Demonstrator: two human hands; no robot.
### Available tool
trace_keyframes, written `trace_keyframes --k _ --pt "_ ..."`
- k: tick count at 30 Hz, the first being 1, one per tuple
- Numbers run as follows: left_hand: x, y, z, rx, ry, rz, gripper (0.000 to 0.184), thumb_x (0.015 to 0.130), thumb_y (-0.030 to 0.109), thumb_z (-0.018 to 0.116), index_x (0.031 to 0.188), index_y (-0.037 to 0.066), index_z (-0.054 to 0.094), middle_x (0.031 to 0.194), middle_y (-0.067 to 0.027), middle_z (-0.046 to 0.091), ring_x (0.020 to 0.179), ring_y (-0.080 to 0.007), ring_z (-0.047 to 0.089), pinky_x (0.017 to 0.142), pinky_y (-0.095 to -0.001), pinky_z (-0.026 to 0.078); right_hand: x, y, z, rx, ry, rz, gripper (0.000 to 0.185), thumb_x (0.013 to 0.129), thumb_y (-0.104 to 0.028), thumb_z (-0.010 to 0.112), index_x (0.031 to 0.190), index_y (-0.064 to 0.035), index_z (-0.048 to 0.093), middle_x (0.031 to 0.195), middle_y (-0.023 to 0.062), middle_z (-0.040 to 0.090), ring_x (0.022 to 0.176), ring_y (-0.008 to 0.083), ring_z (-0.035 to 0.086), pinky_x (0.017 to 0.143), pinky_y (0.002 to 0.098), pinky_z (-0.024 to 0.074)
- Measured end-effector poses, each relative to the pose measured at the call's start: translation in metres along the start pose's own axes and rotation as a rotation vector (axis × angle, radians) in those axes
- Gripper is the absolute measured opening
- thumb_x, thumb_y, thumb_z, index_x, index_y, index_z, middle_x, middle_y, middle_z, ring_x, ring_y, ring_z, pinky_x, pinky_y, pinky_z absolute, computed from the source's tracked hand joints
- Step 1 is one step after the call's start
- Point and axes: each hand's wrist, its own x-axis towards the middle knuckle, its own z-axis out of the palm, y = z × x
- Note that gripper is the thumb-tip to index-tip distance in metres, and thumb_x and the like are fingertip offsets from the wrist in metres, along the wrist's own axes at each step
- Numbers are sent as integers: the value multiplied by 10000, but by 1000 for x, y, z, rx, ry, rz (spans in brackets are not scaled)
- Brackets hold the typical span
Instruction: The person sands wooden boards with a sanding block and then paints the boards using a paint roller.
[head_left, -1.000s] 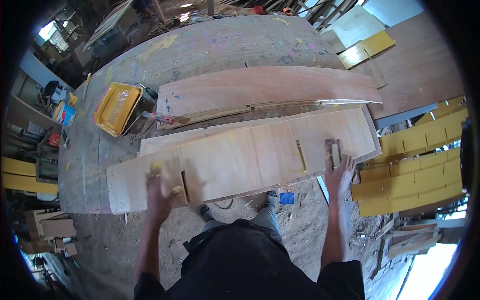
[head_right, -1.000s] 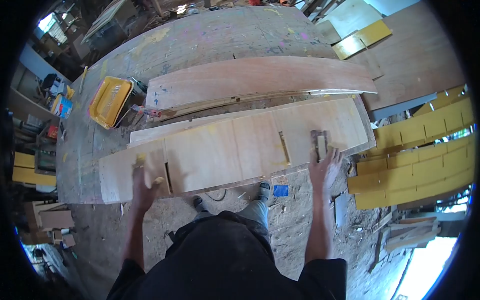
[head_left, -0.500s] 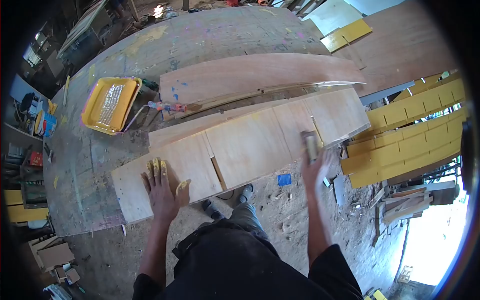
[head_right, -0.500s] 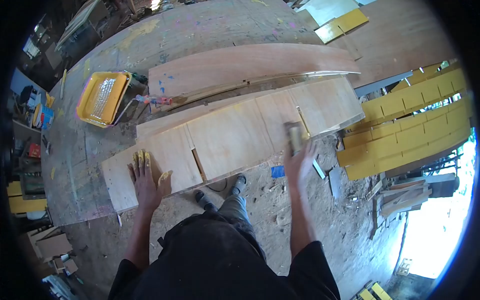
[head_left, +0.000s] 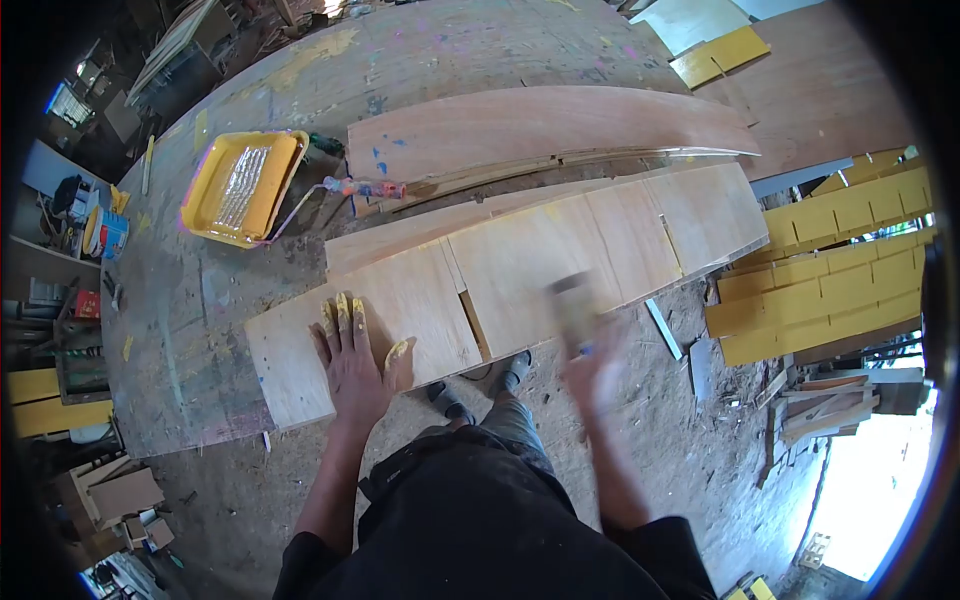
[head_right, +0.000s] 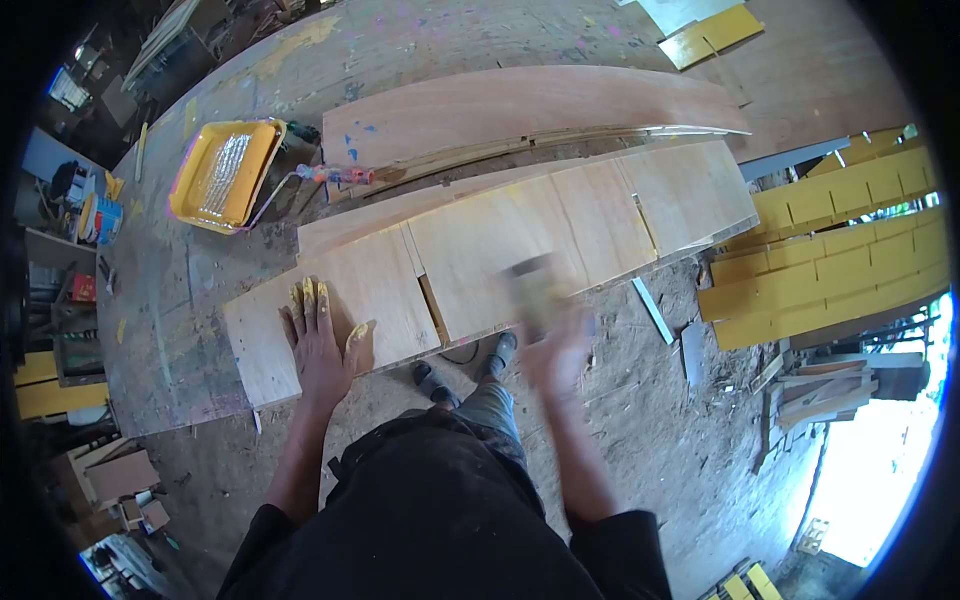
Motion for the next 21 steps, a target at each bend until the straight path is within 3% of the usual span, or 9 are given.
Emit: trace_keyframes --k 2,5,9,12,14,16,19,20,21 --pt "1 -1 0 2 1 -2 872 982 465 621 1580 -61 265 1652 -262 276 1558 -460 165 1263 -603 58 -19 -68 -5 114 -114 -66 498 811 -276 819 1166 12 623 1261 256 602 1175 473 559 1092 591 413" --pt "1 0 -3 17 7 7 866 982 476 618 1568 -67 284 1643 -265 291 1556 -455 174 1266 -599 63 -10 -58 -4 274 -131 -233 493 802 -254 818 1161 15 613 1089 236 603 1014 465 563 928 608 455" --pt "-2 -6 1 -9 42 29 870 957 469 647 1530 -104 329 1621 -282 320 1545 -478 188 1258 -626 61 64 61 -23 -172 195 57 408 835 -148 808 1134 37 601 1006 231 603 944 424 569 785 533 488" --pt "-2 -9 -2 -41 51 22 794 990 411 630 1560 -43 316 1641 -250 302 1559 -444 177 1267 -599 66 45 13 -12 34 -43 166 418 852 -202 788 1156 23 609 1051 231 610 983 423 581 853 530 491" --pt "-6 -21 1 -196 57 17 744 995 357 633 1564 -18 333 1645 -228 307 1561 -431 184 1267 -599 60 11 -70 0 155 -24 -186 438 845 -218 783 1174 14 610 1095 226 615 1017 425 593 891 508 503" --pt "-11 -38 0 -149 93 -50 748 991 349 641 1570 -10 331 1648 -217 309 1558 -428 197 1267 -595 62 -1 -123 -8 374 -306 -333 487 821 -196 796 1216 14 604 1150 220 607 1062 432 592 931 519 499" --pt "-33 -85 -1 -38 128 -257 765 984 341 656 1576 -11 323 1648 -224 306 1558 -425 201 1265 -591 51 30 -57 -2 134 -132 -396 536 830 -237 787 1272 -2 596 1174 203 614 1045 445 589 941 570 484" --pt "-41 -102 -2 24 138 -393 779 981 342 663 1578 -19 317 1645 -242 301 1560 -426 192 1264 -591 39 39 -4 8 112 -77 -149 537 843 -239 779 1276 7 578 1147 215 610 1048 448 583 944 561 482" --pt "-49 -114 -4 23 143 -398 779 981 342 663 1578 -19 317 1645 -242 301 1560 -426 192 1264 -591 39 52 40 4 -48 -21 -90 527 835 -223 792 1252 16 577 1118 216 609 1031 446 588 911 547 492"
